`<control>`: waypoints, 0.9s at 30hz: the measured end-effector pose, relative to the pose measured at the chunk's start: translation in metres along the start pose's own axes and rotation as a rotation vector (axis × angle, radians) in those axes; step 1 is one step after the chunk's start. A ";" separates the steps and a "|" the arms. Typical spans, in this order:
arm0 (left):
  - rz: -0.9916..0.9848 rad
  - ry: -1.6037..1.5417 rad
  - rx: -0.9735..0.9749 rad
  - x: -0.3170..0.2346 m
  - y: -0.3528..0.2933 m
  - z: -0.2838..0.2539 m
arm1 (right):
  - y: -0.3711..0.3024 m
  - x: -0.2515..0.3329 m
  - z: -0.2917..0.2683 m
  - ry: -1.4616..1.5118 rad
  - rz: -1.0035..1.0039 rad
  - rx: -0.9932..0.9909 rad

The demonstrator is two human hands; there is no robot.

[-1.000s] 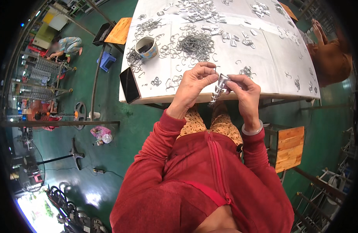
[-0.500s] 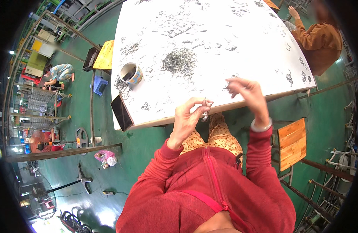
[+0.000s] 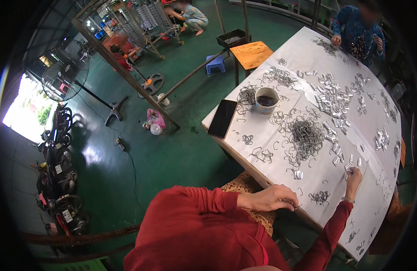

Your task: The person assembles small metal parts by hand at a table. They pick up individual components, connect them to form a chain, and periodically hang the completed chain on a nearby rack.

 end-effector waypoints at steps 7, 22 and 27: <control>0.158 0.092 -0.060 0.007 0.008 0.000 | -0.139 0.150 -0.062 1.061 0.253 0.194; 0.125 0.207 -0.066 -0.004 0.006 0.006 | -0.231 0.239 -0.086 1.063 0.220 -0.057; 0.095 0.250 -0.069 0.002 -0.001 0.005 | -0.235 0.245 -0.081 1.132 0.226 -0.042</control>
Point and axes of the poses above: each hand's wrist, its own y-axis towards the middle knuckle, its own z-axis out of the palm, x = y × z, the point moved 1 cm from there along y, towards the middle knuckle, and after that the axes turned 10 degrees about z, right-handed, at the moved point
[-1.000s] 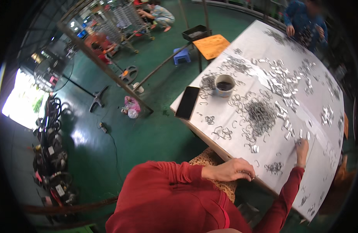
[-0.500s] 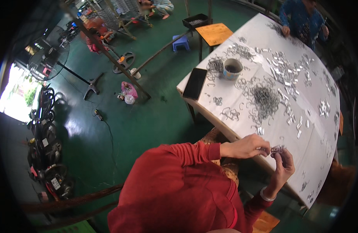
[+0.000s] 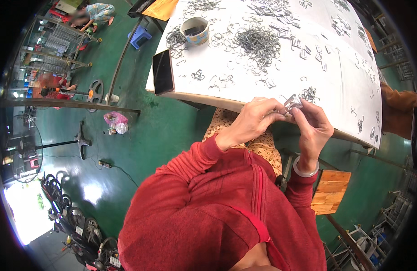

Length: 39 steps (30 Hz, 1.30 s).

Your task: The person assembles small metal parts by hand at a table. They pick up individual components, connect them to form a chain, and periodically hang the completed chain on a nearby rack.

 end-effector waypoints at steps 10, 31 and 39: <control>-0.391 -0.096 -0.229 0.056 0.001 -0.034 | 0.003 -0.014 -0.005 0.323 0.215 0.125; -0.260 -0.322 -0.076 0.002 0.034 -0.023 | 0.015 -0.020 -0.018 0.074 0.094 0.138; 0.126 0.097 0.040 -0.009 0.032 0.004 | 0.002 -0.013 -0.023 0.071 -0.012 0.116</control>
Point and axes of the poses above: each hand's wrist, its own y-axis towards the middle knuckle, its own z-axis out of the palm, x = y × z, the point moved 1 cm from there along y, towards the middle knuckle, and after that the axes turned 10 degrees about z, right-handed, at the moved point
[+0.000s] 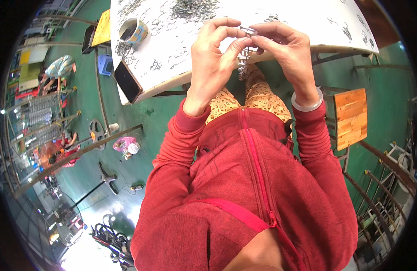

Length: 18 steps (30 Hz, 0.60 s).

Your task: The person assembles small metal parts by hand at a table. They pick up individual components, connect them to form a chain, and periodically hang the completed chain on a nearby rack.

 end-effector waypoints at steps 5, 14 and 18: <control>-0.039 -0.310 -0.082 -0.003 0.019 0.020 | -0.013 0.012 -0.014 -0.041 0.000 -0.019; -0.081 -0.690 0.248 -0.074 0.095 0.021 | -0.047 0.092 -0.040 -0.286 -0.264 -0.330; 0.234 -0.857 0.304 -0.125 0.126 0.035 | -0.058 0.131 -0.052 -0.345 -0.624 -0.537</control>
Point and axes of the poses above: each hand's wrist, its own y-axis towards the middle knuckle, its own z-axis out of the palm, x = y × z, the point moved 1 cm from there along y, towards the middle knuckle, and after that the axes turned 10 degrees about z, right-handed, at the moved point
